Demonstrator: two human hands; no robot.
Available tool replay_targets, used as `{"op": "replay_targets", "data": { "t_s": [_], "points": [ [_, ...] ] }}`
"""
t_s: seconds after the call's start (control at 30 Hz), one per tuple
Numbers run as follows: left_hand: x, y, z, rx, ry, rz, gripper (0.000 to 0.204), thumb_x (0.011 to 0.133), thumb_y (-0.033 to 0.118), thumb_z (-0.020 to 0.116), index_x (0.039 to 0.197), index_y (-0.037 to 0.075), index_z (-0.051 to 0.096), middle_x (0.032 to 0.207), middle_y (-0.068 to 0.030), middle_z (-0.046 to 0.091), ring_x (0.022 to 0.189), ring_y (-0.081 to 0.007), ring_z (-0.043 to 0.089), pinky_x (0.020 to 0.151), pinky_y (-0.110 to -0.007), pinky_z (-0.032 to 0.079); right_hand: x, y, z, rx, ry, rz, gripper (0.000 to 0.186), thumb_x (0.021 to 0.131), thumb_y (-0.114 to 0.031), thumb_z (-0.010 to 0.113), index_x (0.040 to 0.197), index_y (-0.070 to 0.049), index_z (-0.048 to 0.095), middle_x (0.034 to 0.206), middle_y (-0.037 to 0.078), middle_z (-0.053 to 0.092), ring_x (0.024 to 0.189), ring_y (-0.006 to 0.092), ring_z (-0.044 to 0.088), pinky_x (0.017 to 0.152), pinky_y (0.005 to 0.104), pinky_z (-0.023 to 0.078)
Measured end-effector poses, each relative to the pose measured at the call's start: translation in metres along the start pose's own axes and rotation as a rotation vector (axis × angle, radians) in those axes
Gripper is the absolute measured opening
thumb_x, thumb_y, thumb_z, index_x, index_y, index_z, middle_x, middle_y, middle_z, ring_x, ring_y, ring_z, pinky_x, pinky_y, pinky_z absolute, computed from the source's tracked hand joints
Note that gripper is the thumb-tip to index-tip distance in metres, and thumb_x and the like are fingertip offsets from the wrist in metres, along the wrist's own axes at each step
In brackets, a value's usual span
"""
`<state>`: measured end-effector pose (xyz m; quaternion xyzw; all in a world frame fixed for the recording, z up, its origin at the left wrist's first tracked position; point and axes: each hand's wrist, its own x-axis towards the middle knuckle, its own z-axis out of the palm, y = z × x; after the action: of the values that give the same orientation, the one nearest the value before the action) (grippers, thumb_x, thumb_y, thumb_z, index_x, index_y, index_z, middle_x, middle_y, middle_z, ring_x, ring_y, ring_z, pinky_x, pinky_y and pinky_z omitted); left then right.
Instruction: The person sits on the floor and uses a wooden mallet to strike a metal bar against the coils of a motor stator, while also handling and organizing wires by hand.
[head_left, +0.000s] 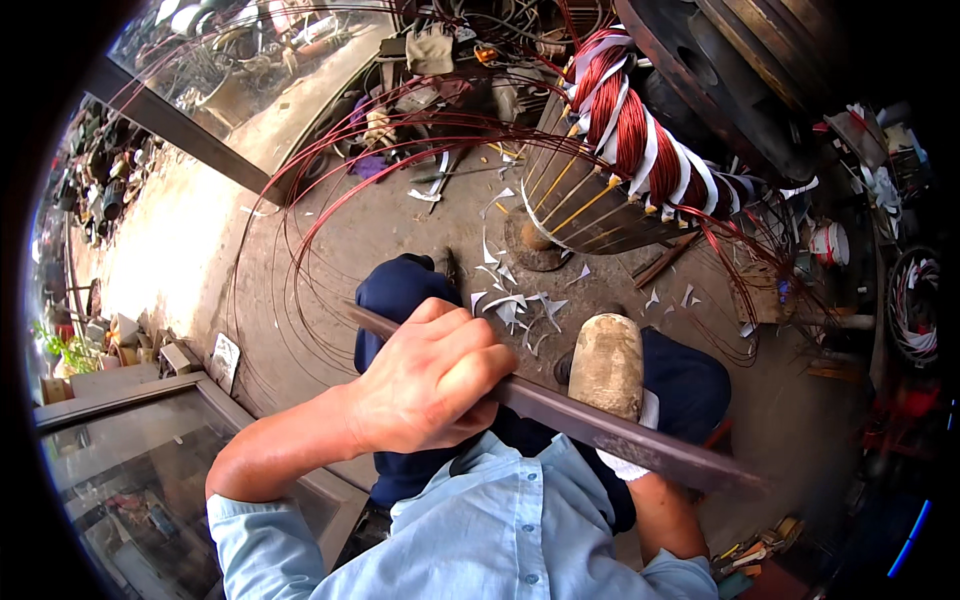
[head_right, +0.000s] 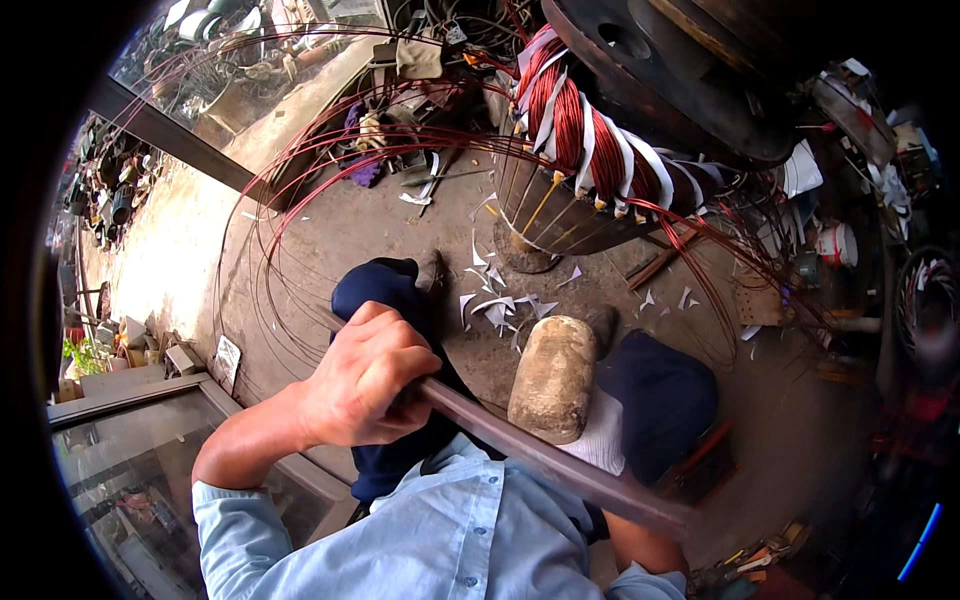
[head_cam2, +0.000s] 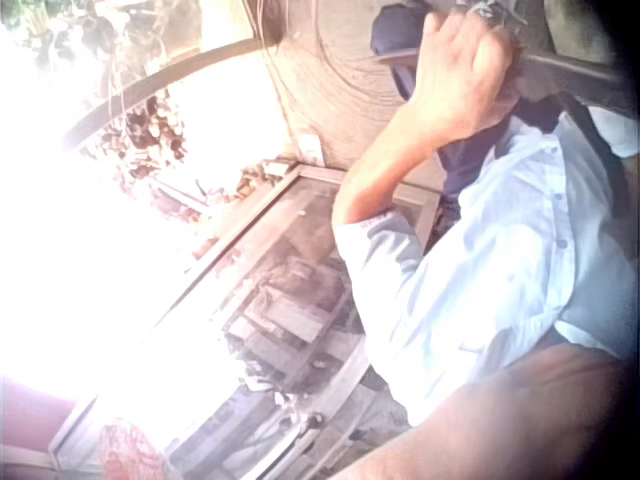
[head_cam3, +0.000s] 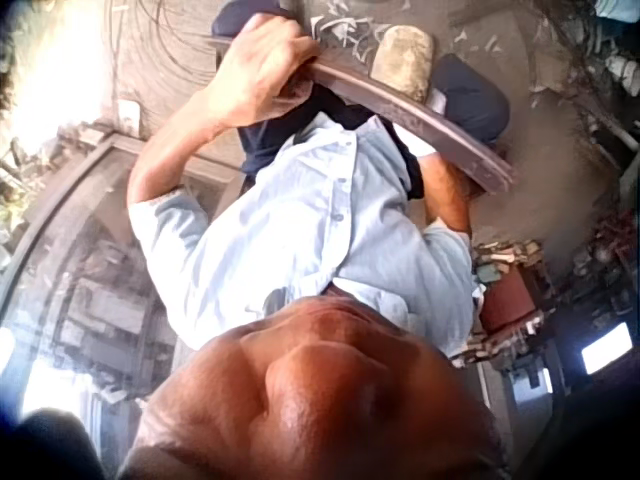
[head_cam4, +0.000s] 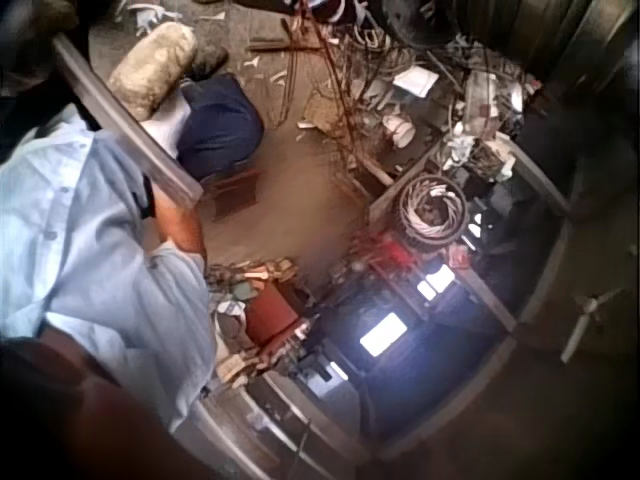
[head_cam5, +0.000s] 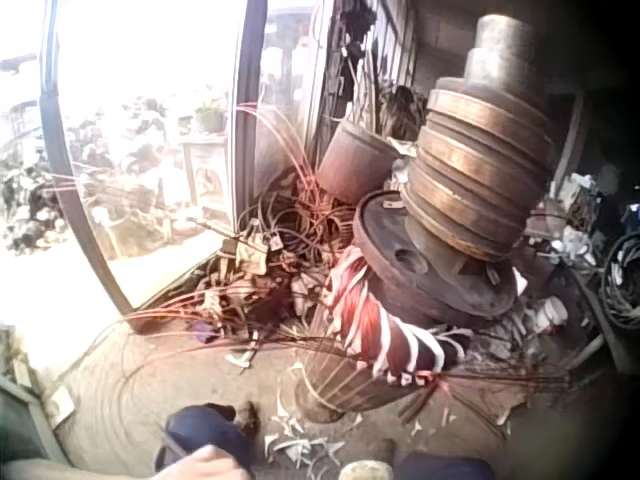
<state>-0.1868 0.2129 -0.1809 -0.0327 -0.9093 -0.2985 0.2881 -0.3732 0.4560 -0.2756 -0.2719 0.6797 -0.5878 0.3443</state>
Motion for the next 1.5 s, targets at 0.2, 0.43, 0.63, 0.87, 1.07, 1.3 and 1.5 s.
{"op": "replay_targets", "data": {
  "t_s": [0.2, 0.43, 0.63, 0.87, 1.07, 1.3, 1.5],
  "points": [
    [0.062, 0.063, 0.046, -0.071, 0.132, 0.289, 0.041, 0.080, 0.018, 0.065, 0.118, 0.001, 0.065, 0.081, -0.0027, 0.049, 0.073, -0.0204, 0.052, 0.074, -0.038, 0.043, -0.010, -0.032, -0.029, 0.076, 0.084, -0.015, 0.046, 0.092, -0.030, 0.070, 0.129, -0.005, 0.059, 0.122, 0.015, 0.068, 0.110, 0.0275, 0.069, 0.092, 0.0405, 0.056],
    [0.114, 0.120, 0.064, -0.569, 0.240, 0.300, 0.061, 0.080, 0.015, 0.069, 0.134, -0.010, 0.051, 0.096, -0.0144, 0.052, 0.083, -0.0303, 0.057, 0.072, -0.041, 0.048, -0.042, -0.072, -0.069, -0.014, 0.202, -0.075, 0.055, 0.089, -0.028, 0.075, 0.135, -0.005, 0.055, 0.128, 0.014, 0.065, 0.116, 0.0264, 0.065, 0.097, 0.0407, 0.054],
    [0.149, 0.158, 0.065, -1.080, 0.425, -0.086, 0.064, 0.093, 0.002, 0.061, 0.147, -0.012, 0.029, 0.116, -0.0261, 0.045, 0.106, -0.0443, 0.053, 0.092, -0.047, 0.046, -0.074, -0.102, -0.093, -0.124, 0.315, -0.126, 0.064, 0.086, -0.027, 0.079, 0.140, -0.005, 0.051, 0.133, 0.013, 0.062, 0.121, 0.0255, 0.063, 0.102, 0.0408, 0.051],
    [0.162, 0.157, 0.103, -1.354, 0.713, -0.406, 0.060, 0.100, 0.009, 0.058, 0.149, -0.012, 0.028, 0.121, -0.0257, 0.046, 0.111, -0.0407, 0.052, 0.102, -0.042, 0.042, -0.102, -0.116, -0.100, -0.236, 0.353, -0.124, 0.076, 0.083, -0.025, 0.084, 0.146, -0.005, 0.047, 0.140, 0.012, 0.059, 0.127, 0.0244, 0.060, 0.107, 0.0409, 0.049],
    [0.130, 0.142, 0.134, -1.346, 0.680, -0.673, 0.045, 0.105, 0.023, 0.062, 0.140, 0.000, 0.049, 0.112, -0.0060, 0.055, 0.102, -0.0133, 0.051, 0.095, -0.030, 0.044, -0.128, -0.115, -0.071, -0.433, 0.248, 0.016, 0.088, 0.079, -0.021, 0.087, 0.152, -0.006, 0.041, 0.148, 0.011, 0.053, 0.134, 0.0238, 0.054, 0.112, 0.0418, 0.045],
    [0.086, 0.132, 0.147, -1.588, 0.517, -0.814, 0.046, 0.104, 0.032, 0.064, 0.134, 0.001, 0.049, 0.109, -0.0023, 0.057, 0.100, -0.0090, 0.053, 0.093, -0.028, 0.046, -0.146, -0.115, -0.095, -0.285, 0.036, 0.228, 0.093, 0.075, -0.022, 0.090, 0.151, -0.003, 0.040, 0.134, 0.011, 0.057, 0.121, 0.0235, 0.058, 0.101, 0.0404, 0.049],
    [0.028, 0.079, 0.148, -0.704, 0.478, -0.350, 0.061, 0.095, 0.020, 0.068, 0.144, -0.003, 0.041, 0.128, -0.0236, 0.049, 0.116, -0.0399, 0.052, 0.102, -0.047, 0.045, -0.159, -0.121, -0.076, -0.211, 0.002, 0.298, 0.092, 0.074, -0.045, 0.092, 0.140, 0.000, 0.048, 0.102, 0.012, 0.069, 0.087, 0.0235, 0.070, 0.075, 0.0369, 0.059]
  ]
}}
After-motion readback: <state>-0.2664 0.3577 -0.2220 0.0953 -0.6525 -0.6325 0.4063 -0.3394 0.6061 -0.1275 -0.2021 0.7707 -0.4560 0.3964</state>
